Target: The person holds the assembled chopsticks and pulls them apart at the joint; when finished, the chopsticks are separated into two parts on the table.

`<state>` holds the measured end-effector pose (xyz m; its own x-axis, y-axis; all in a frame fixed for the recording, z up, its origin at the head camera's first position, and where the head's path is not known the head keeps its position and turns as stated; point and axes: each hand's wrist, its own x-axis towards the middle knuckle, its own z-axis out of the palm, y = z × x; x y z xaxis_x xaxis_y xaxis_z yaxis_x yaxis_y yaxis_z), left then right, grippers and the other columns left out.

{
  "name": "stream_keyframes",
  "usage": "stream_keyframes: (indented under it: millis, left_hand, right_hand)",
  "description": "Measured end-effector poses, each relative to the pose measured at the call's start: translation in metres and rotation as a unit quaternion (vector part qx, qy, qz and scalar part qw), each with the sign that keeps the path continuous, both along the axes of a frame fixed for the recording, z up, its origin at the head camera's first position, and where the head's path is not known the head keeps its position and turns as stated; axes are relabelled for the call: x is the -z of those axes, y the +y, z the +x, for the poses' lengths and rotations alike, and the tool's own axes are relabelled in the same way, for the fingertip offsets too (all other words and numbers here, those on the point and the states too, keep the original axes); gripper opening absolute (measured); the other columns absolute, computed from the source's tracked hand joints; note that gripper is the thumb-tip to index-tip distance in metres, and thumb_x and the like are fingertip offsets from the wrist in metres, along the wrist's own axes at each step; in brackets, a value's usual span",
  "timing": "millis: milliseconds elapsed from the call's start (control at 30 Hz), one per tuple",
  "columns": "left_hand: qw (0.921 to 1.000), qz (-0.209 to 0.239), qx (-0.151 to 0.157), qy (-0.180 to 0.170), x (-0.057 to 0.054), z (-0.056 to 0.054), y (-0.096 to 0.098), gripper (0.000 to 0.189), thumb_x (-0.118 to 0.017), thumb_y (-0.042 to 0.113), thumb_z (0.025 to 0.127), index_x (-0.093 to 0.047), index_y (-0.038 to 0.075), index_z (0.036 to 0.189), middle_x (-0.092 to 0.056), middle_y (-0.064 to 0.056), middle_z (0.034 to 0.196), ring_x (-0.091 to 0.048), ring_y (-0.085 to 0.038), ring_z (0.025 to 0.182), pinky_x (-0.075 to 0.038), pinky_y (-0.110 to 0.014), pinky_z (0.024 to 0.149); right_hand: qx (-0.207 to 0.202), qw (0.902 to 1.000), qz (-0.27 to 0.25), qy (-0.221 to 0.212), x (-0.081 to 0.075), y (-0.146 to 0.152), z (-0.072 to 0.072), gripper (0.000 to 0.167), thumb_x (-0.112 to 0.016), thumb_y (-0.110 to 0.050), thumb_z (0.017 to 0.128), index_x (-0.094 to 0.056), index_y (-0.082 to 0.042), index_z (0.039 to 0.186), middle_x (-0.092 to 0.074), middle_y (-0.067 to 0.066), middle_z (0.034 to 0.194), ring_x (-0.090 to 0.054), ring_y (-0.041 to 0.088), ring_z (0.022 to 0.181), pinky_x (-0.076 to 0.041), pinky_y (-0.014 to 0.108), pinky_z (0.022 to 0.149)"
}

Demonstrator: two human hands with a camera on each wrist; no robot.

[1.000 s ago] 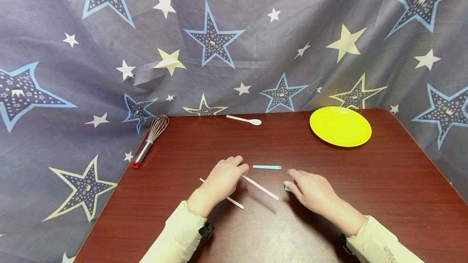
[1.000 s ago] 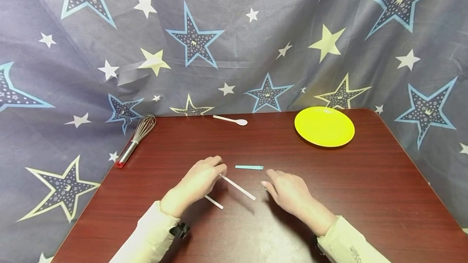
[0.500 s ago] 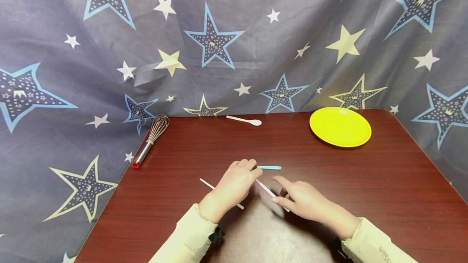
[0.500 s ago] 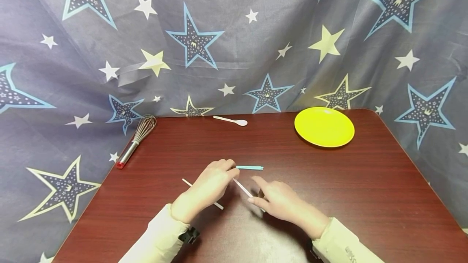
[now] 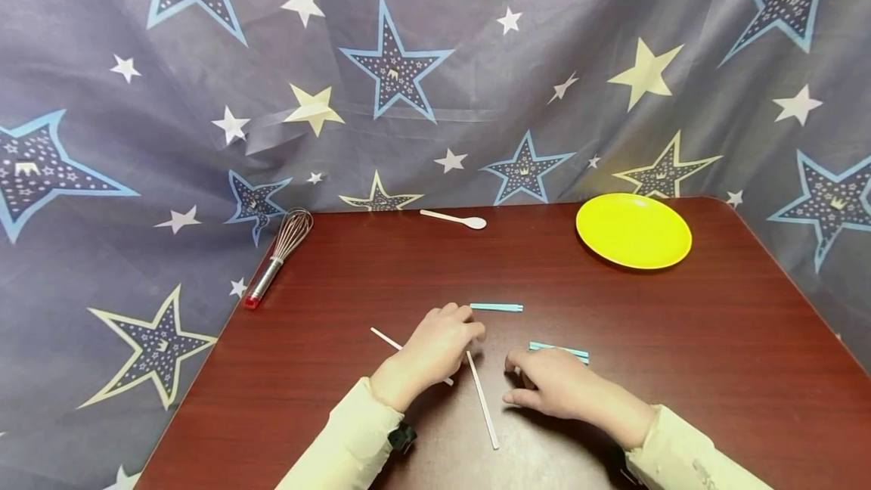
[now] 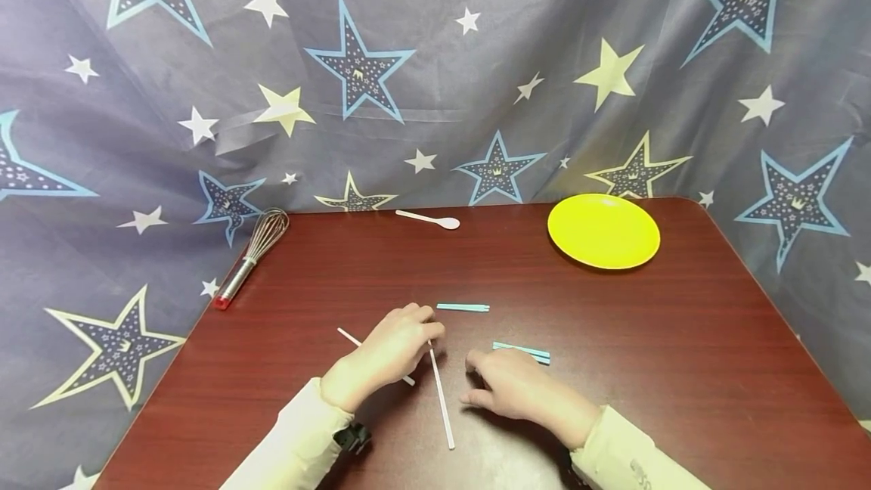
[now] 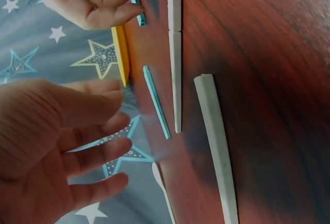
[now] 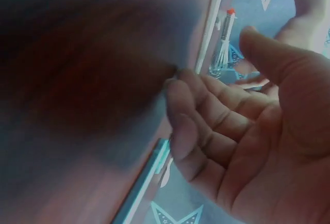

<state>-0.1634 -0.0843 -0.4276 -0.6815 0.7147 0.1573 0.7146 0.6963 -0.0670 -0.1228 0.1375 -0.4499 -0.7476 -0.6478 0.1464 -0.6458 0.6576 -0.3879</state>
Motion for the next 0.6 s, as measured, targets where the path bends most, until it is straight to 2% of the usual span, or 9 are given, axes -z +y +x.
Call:
stream_keyframes:
  millis: [133, 233, 400, 600]
  left_hand:
    - [0.9980, -0.023, 0.004, -0.059, 0.004, 0.001, -0.001, 0.021, -0.079, 0.013, 0.075, -0.072, 0.026, 0.089, -0.054, 0.005, 0.089, -0.052, -0.017, 0.084, -0.043, -0.031, 0.068]
    - [0.9962, -0.043, 0.001, -0.076, 0.008, 0.001, -0.001, 0.021, -0.079, 0.011, 0.075, -0.071, 0.028, 0.085, -0.053, 0.005, 0.088, -0.051, -0.017, 0.085, -0.041, -0.030, 0.068]
    - [0.9954, -0.059, -0.001, -0.075, 0.014, 0.003, 0.002, 0.015, -0.078, 0.017, 0.077, -0.067, 0.027, 0.076, -0.049, 0.006, 0.084, -0.049, -0.015, 0.083, -0.037, -0.027, 0.066]
    - [0.9960, -0.076, 0.007, -0.046, 0.019, 0.003, 0.005, 0.016, -0.071, 0.028, 0.084, -0.062, 0.029, 0.070, -0.046, 0.007, 0.079, -0.046, -0.014, 0.080, -0.031, -0.026, 0.063]
  right_hand:
    - [-0.007, 0.9999, 0.012, -0.009, -0.002, -0.003, 0.001, 0.032, -0.073, -0.044, 0.082, -0.060, -0.017, 0.094, -0.053, -0.011, 0.070, -0.048, 0.004, 0.062, -0.043, 0.030, 0.057]
    - [-0.006, 0.9998, 0.016, -0.012, -0.004, -0.004, 0.001, 0.031, -0.073, -0.043, 0.083, -0.061, -0.016, 0.093, -0.052, -0.012, 0.069, -0.047, 0.004, 0.061, -0.042, 0.030, 0.056]
    - [-0.005, 0.9997, 0.015, -0.017, -0.005, -0.004, 0.000, 0.030, -0.072, -0.042, 0.084, -0.061, -0.016, 0.093, -0.053, -0.012, 0.071, -0.048, 0.005, 0.062, -0.042, 0.030, 0.056]
    - [-0.002, 0.9998, 0.011, -0.014, -0.003, -0.003, 0.000, 0.029, -0.072, -0.040, 0.084, -0.062, -0.016, 0.095, -0.053, -0.011, 0.071, -0.049, 0.005, 0.064, -0.043, 0.031, 0.057]
